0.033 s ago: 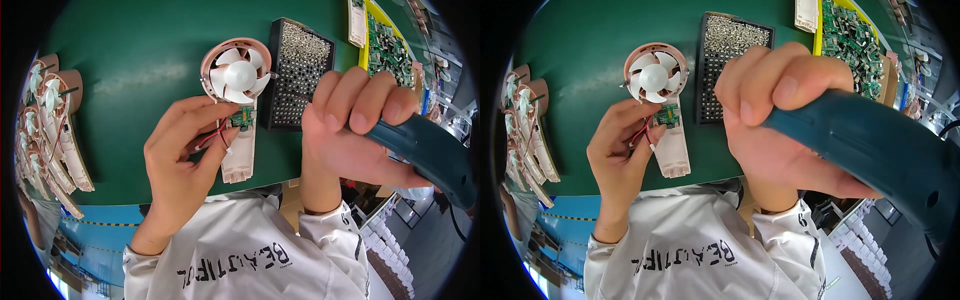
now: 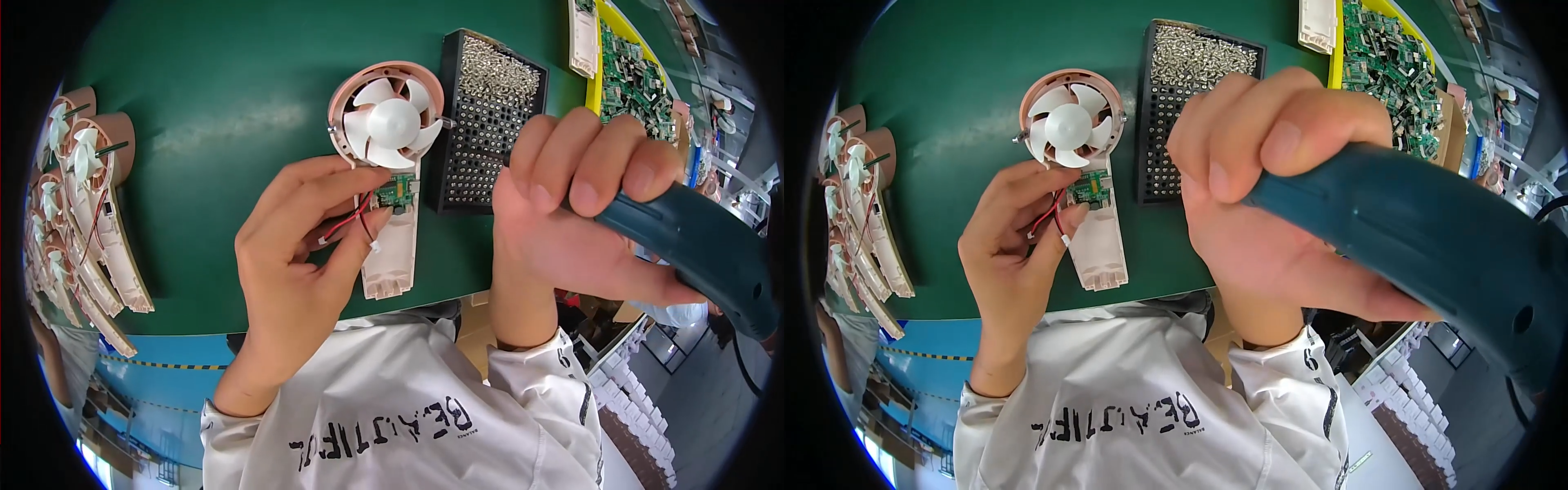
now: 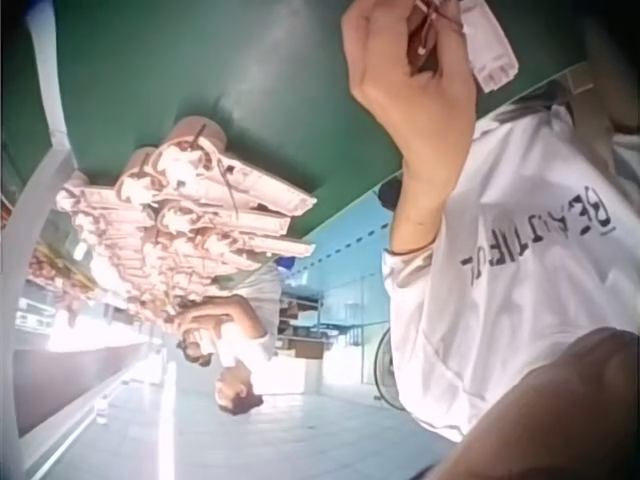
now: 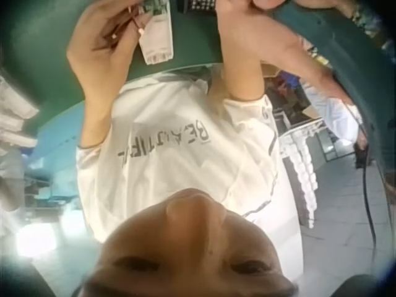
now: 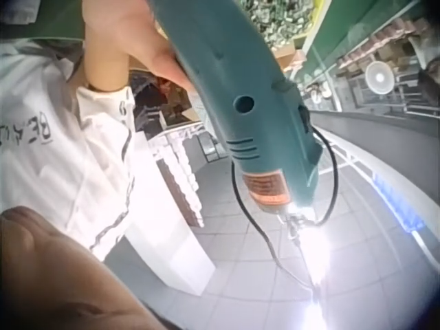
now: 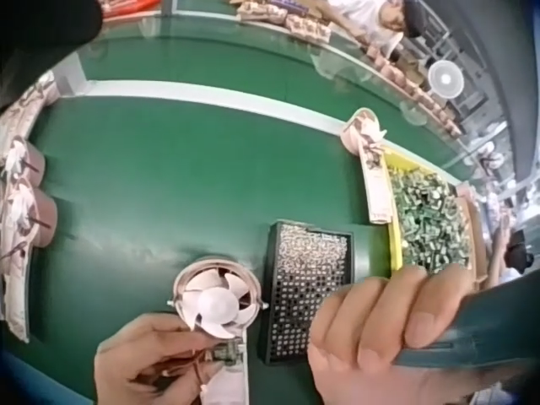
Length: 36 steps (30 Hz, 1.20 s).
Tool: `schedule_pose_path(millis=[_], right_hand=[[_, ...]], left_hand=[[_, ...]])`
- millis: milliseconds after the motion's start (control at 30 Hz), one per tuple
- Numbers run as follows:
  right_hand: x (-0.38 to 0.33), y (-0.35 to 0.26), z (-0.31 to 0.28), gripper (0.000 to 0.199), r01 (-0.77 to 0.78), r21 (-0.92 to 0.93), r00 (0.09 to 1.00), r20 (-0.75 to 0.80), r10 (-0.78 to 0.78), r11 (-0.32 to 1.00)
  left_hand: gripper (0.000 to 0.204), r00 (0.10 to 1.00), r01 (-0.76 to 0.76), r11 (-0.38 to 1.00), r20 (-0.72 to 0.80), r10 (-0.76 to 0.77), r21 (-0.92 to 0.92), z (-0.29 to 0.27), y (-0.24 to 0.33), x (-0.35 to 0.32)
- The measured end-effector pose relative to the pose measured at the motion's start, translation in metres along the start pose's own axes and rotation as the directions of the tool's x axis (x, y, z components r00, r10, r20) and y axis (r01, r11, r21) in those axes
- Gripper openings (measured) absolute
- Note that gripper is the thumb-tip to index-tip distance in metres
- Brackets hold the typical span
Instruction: The person assembles the internal components of a portable hand fan by securing the PCB and wiring inside the fan casing with screws using an electric screwdriver.
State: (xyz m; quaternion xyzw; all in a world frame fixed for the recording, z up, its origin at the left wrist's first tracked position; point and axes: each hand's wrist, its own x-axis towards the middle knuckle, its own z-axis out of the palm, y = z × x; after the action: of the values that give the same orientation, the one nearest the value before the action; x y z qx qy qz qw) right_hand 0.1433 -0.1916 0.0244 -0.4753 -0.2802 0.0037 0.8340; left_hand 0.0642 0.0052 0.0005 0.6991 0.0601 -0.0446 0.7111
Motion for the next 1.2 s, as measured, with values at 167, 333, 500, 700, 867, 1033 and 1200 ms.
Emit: schedule_pose_path(millis=[167,333,500,700,867,1033,1200], right_hand=[[0.0,0.006,0.004,0.088,0.007,0.009,0.998,-0.056,-0.006,1.0],[-0.001,0.011,0.005,0.089,0.056,-0.029,0.998,-0.026,-0.057,0.998],[-0.003,0.014,0.013,0.089,0.094,-0.122,0.994,-0.037,-0.099,0.988],[0.0,-0.009,0.024,0.073,0.042,-0.101,0.998,-0.032,-0.046,0.994],[-0.01,-0.015,0.044,0.04,-0.076,-0.061,0.997,-0.001,0.076,0.995],[-0.015,-0.015,0.052,0.016,-0.179,-0.028,0.982,0.051,0.181,0.983],[-0.015,-0.008,0.056,0.024,-0.171,-0.013,0.985,-0.016,0.171,0.985]], left_hand=[[0.027,1.0,-0.014,1.0,0.009,0.014,0.001,-0.001,0.0,0.0],[0.027,1.0,-0.005,1.0,-0.009,0.005,-0.027,0.001,0.0,0.0],[0.025,0.997,-0.04,0.999,-0.058,0.041,0.025,0.008,0.0,0.004],[0.024,0.996,-0.062,0.998,-0.066,0.061,-0.025,0.009,-0.004,0.004],[0.026,0.995,-0.085,0.996,-0.052,0.086,0.008,0.006,-0.005,0.004],[0.029,0.994,-0.089,0.996,-0.055,0.09,0.024,0.005,-0.005,0.002],[0.032,0.997,-0.077,0.997,0.029,0.076,0.03,0.001,-0.005,0.003]])
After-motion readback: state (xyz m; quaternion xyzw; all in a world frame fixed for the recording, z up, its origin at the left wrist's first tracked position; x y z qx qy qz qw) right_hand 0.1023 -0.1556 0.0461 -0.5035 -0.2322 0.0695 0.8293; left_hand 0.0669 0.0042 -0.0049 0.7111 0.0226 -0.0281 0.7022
